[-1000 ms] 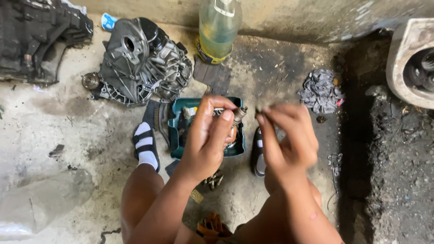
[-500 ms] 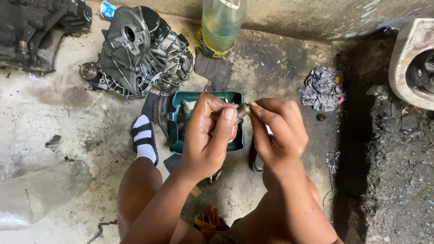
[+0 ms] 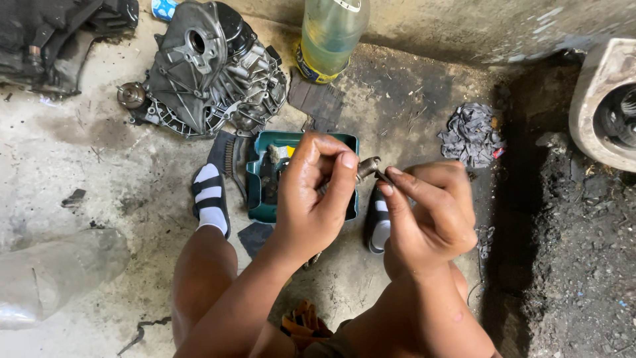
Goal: The person sits on the floor and cleans spark plugs one by one using a small wire brush. They scrub the threaded and tip areas of each plug, then place the cleaned plugs into a green plastic tray. The person repeats this process for multiple spark plugs.
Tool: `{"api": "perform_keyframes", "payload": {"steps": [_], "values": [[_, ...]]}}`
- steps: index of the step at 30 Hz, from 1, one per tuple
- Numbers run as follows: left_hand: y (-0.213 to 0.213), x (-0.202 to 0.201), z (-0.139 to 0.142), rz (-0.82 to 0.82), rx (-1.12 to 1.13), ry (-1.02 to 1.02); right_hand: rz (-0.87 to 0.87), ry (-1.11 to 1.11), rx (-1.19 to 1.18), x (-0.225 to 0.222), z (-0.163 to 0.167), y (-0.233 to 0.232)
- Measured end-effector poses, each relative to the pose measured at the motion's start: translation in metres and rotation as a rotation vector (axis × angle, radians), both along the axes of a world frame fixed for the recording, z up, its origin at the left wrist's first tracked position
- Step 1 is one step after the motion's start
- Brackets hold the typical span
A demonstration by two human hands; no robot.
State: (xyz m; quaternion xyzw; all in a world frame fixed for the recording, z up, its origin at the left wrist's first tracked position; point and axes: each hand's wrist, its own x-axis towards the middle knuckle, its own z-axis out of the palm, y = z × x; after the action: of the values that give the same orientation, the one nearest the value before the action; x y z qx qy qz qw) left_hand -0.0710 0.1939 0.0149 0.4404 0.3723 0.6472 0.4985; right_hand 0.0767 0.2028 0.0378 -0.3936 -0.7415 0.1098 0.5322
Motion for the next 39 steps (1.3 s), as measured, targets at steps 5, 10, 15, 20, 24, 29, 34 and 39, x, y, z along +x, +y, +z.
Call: {"api": "perform_keyframes", "payload": {"steps": [5,10,15,20,24,29,34,39], "values": [[-0.001,-0.002,0.003,-0.072,0.011,-0.075,0.031,0.028,-0.051,-0.002,-0.005,-0.001],[-0.003,-0.001,-0.001,-0.061,-0.010,-0.048,0.030,-0.017,-0.025,-0.001,-0.004,-0.002],[-0.006,0.005,-0.008,-0.023,0.065,0.062,0.028,-0.048,0.106,0.000,-0.002,0.000],[-0.011,0.003,-0.013,0.024,0.096,0.106,0.046,-0.137,0.091,-0.001,0.001,0.002],[-0.012,0.004,-0.014,0.050,0.102,0.082,0.049,-0.153,0.034,-0.002,0.004,0.004],[-0.008,0.005,-0.017,0.049,0.112,0.101,0.058,-0.108,0.113,-0.004,0.006,0.001],[-0.009,0.001,-0.019,0.053,0.085,0.095,0.058,-0.182,0.007,-0.005,0.004,0.001],[-0.005,0.007,-0.019,0.087,0.195,0.136,0.079,-0.094,0.146,-0.006,0.004,0.001]]}}
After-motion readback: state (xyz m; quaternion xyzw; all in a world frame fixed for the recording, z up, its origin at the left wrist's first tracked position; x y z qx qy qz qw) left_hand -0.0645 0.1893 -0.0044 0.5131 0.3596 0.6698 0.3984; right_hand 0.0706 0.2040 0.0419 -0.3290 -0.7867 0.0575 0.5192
